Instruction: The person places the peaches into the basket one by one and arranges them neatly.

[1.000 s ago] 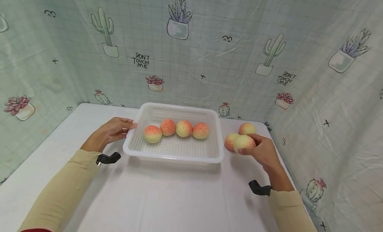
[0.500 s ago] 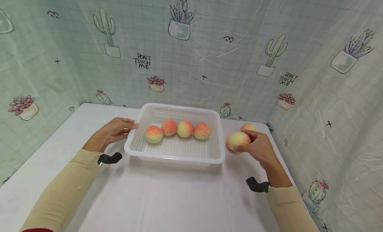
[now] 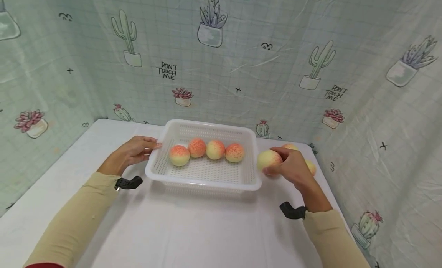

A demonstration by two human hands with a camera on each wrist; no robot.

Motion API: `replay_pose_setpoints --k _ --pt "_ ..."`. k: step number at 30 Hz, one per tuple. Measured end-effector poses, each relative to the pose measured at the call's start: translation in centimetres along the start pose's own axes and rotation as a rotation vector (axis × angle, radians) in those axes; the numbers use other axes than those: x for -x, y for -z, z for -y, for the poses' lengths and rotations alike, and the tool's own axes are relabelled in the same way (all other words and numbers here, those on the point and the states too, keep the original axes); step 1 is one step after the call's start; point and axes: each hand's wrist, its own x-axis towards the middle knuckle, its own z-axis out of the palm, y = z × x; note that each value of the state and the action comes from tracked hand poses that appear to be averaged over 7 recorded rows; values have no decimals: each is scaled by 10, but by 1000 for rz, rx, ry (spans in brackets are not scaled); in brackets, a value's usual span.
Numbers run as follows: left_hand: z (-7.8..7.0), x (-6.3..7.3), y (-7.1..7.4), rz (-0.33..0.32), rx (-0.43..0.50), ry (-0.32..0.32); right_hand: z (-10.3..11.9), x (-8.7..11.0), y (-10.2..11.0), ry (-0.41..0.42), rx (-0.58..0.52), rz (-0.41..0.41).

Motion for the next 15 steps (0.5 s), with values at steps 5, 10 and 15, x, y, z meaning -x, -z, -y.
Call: replay_pose_setpoints --k 5,10,15 --pt "1 0 -1 -12 0 -1 8 -4 -6 -14 -21 34" --pt "2 0 -1 -15 -1 -5 13 -8 -9 -6 -17 58" --pt "3 -1 0 -18 11 2 19 -12 -13 -14 -1 70"
